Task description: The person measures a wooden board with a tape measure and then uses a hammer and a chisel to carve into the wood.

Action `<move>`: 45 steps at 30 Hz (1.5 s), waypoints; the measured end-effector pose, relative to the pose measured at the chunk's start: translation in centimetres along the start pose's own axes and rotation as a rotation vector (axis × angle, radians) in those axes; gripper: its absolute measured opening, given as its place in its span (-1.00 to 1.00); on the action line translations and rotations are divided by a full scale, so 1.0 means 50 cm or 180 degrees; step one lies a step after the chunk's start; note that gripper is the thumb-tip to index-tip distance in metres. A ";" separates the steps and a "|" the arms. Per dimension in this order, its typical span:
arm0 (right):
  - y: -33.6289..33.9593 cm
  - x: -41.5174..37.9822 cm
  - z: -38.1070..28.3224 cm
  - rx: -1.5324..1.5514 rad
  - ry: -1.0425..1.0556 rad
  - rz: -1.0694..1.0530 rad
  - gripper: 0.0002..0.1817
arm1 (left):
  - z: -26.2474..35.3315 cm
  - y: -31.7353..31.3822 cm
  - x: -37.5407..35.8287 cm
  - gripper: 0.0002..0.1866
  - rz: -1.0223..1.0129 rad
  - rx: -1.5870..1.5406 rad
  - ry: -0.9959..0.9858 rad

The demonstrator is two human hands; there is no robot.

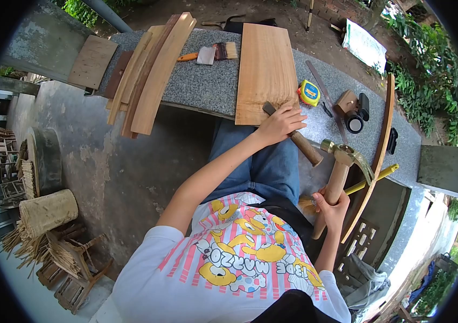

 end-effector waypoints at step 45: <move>0.002 0.002 0.002 -0.0382 -0.0020 0.0197 -0.68 | 0.077 0.099 -0.008 -0.50 0.0338 -0.1272 0.0063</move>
Point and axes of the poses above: each hand's wrist, its own x-axis towards the middle knuckle, its own y-axis out of the back of the hand, z = x × y, the point moved 8 cm from there along x, towards the middle knuckle, and after that the axes turned 6 degrees about -x, right-handed, at the moved point
